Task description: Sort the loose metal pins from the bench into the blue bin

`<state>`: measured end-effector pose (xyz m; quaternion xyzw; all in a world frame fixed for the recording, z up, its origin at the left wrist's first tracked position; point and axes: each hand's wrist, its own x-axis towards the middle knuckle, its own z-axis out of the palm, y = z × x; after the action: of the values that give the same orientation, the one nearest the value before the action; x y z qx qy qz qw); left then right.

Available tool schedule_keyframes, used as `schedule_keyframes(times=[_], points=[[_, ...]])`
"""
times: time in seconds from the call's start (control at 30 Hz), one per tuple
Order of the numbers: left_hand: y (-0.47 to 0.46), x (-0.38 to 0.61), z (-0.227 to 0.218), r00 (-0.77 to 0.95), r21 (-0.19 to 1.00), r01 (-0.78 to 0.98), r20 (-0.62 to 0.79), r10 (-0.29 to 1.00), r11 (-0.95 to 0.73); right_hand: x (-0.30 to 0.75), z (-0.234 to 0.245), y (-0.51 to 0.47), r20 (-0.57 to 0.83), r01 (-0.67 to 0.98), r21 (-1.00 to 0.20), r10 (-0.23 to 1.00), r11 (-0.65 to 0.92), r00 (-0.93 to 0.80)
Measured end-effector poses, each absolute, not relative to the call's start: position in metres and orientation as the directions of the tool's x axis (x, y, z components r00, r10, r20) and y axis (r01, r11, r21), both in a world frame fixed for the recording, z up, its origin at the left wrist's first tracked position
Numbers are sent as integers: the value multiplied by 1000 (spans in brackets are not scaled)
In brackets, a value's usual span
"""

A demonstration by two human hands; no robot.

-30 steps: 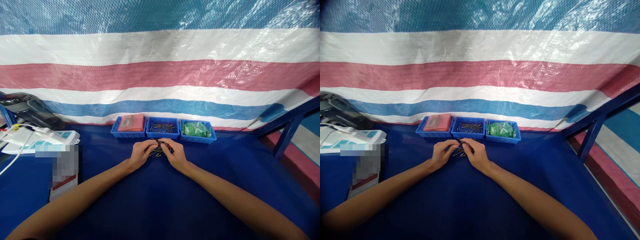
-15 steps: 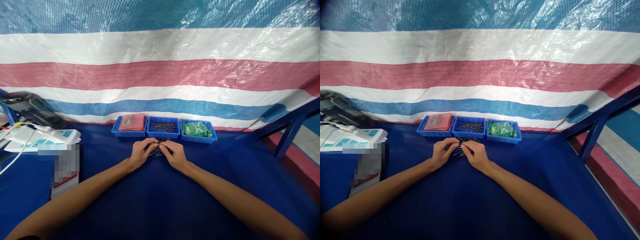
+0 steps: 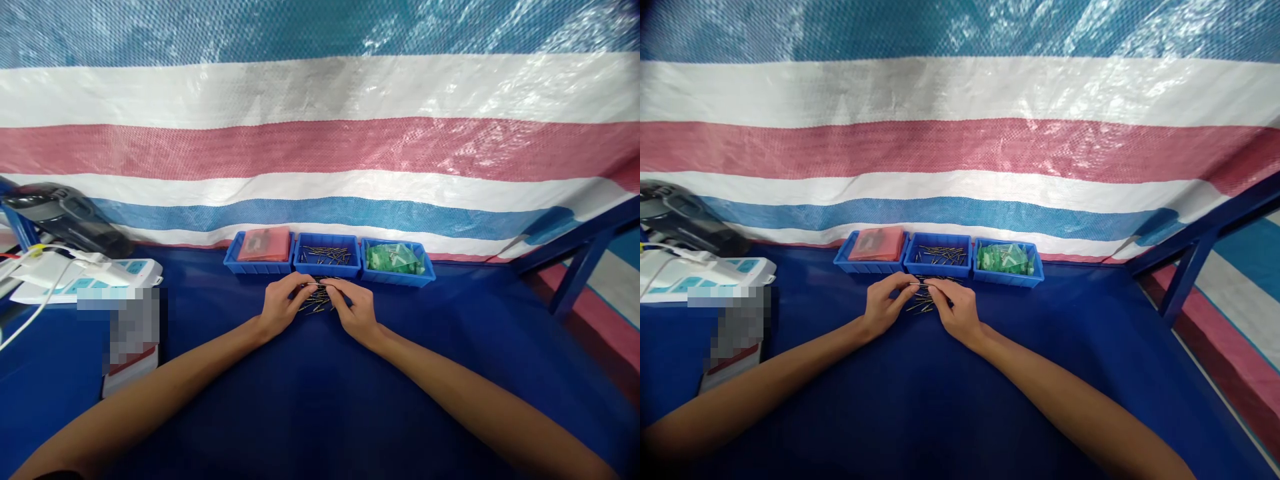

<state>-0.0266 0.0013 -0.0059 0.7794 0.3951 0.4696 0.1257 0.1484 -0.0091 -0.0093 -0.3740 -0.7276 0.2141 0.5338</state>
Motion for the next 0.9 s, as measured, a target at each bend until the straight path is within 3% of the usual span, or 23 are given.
schedule_keyframes(times=[0.33,0.67,0.9], points=[[-1,-26,-6,209,558,478,677,705,-678,149,-10,-8,578,352,-737,808,577,-116],[-2,-25,-4,93,642,491,634,768,-589,148,-9,-8,577,359,-739,810,571,-102],[0,-26,-5,202,590,456,660,724,-666,147,-15,-5,553,320,-756,819,571,-154]])
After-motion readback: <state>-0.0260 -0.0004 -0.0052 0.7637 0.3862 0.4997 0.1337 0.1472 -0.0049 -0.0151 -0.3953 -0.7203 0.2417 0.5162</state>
